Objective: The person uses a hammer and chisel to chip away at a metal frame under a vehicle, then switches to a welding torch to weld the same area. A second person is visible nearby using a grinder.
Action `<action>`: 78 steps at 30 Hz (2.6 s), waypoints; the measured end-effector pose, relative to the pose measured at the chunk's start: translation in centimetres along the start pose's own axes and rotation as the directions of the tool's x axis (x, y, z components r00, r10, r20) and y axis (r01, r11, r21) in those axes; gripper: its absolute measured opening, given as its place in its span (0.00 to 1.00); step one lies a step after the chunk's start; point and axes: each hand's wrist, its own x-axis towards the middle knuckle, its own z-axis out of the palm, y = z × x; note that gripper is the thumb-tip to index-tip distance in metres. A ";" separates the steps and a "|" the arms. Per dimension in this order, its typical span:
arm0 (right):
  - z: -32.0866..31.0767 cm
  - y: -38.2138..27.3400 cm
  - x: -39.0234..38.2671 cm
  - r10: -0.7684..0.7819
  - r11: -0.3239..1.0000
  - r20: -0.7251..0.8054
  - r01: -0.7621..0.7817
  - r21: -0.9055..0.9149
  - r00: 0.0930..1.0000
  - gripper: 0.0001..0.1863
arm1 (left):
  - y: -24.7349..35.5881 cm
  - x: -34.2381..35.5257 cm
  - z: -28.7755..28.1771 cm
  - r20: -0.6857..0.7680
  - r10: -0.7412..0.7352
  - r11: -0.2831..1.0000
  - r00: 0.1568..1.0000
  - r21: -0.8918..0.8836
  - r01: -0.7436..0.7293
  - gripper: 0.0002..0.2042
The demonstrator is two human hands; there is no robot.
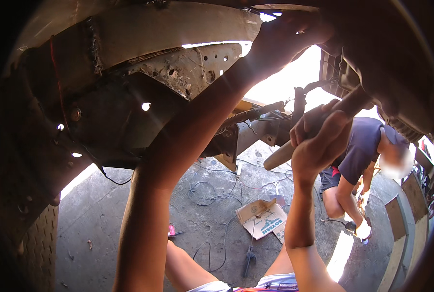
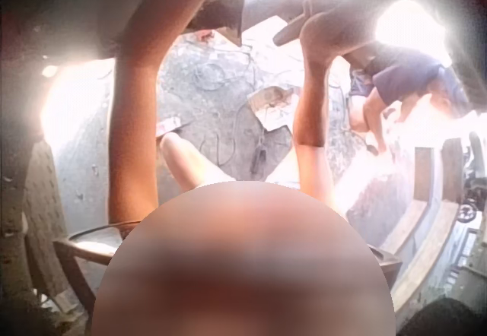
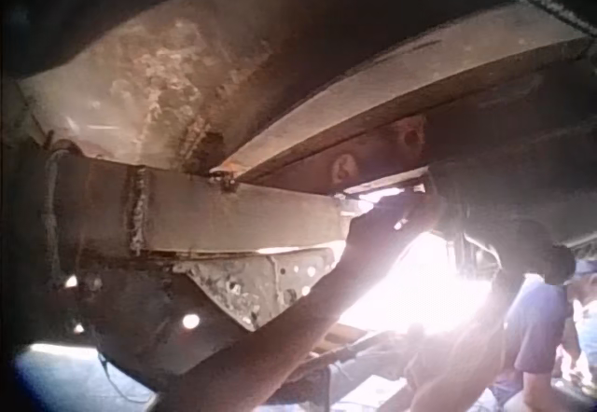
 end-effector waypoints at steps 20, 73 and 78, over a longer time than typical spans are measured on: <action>-0.5 -0.8 -1.7 0.034 0.998 -0.094 -0.029 0.049 0.995 0.24 | 0.2 -1.3 2.1 -0.079 0.155 0.974 0.985 0.177 -0.139 0.17; 0.8 0.2 -0.5 -0.128 0.990 -0.108 0.134 0.054 0.986 0.27 | -1.3 -0.9 1.6 -0.234 0.136 0.990 0.963 0.013 -0.137 0.16; -0.3 -1.1 -1.2 -0.236 0.969 -0.113 0.242 0.044 0.965 0.27 | -1.3 -1.3 2.1 -0.211 0.060 0.998 0.976 -0.021 -0.066 0.16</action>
